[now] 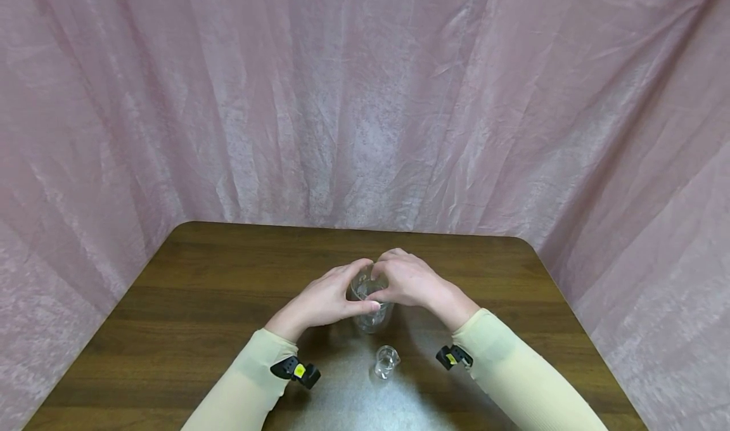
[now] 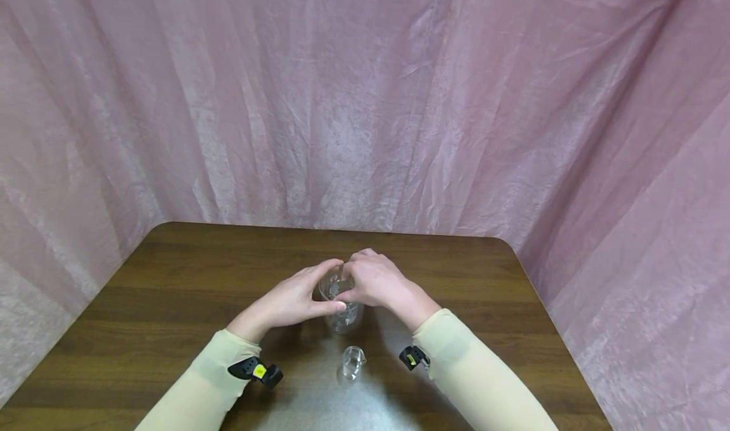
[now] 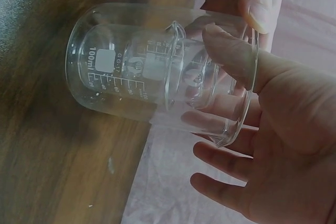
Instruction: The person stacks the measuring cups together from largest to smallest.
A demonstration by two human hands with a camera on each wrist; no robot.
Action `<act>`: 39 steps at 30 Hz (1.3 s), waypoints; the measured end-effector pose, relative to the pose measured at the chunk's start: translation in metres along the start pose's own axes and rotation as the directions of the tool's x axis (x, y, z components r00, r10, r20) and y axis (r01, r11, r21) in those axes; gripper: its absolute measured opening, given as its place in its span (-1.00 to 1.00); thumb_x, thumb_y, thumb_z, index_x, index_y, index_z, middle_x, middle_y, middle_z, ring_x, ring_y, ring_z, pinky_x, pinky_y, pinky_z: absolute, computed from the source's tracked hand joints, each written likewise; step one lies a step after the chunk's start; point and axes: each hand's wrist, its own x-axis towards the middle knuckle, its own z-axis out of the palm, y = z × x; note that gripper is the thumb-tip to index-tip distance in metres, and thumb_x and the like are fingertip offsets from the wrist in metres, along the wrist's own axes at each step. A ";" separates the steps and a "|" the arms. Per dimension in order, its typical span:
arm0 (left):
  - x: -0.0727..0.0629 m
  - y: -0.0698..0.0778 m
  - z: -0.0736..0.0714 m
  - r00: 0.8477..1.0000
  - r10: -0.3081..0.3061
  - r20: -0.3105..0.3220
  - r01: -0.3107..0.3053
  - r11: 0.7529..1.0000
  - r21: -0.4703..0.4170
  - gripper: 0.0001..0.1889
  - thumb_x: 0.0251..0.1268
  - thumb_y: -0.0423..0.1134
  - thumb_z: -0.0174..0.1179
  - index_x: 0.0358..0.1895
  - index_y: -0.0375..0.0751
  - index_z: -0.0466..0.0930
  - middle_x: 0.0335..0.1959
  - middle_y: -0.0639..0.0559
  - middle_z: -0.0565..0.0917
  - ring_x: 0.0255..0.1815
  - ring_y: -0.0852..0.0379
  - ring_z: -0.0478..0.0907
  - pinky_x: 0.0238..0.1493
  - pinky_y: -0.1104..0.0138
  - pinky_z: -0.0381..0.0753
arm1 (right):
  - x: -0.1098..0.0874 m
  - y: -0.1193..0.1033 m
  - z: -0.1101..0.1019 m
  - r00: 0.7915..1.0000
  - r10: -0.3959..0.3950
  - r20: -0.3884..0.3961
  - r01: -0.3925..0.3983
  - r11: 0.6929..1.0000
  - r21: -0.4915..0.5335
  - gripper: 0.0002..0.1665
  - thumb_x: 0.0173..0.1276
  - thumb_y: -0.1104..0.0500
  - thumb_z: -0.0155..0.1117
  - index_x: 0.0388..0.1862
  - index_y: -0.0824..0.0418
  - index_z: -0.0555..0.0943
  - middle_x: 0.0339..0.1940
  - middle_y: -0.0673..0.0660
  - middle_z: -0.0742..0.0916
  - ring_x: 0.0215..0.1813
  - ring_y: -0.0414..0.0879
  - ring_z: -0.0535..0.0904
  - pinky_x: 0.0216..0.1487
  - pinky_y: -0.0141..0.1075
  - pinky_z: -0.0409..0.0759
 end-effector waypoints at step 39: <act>0.002 -0.001 0.002 0.999 0.028 -0.019 -0.028 1.000 -0.005 -0.15 0.37 0.37 0.44 0.64 0.26 0.37 0.52 0.17 0.57 0.53 -0.09 0.48 0.37 -0.20 0.55 | 0.010 -0.006 0.000 0.998 -0.001 0.067 0.003 0.999 -0.032 -0.63 0.22 -0.10 0.72 -0.12 0.07 0.86 -0.07 0.02 0.80 0.20 0.09 0.64 0.15 0.00 0.68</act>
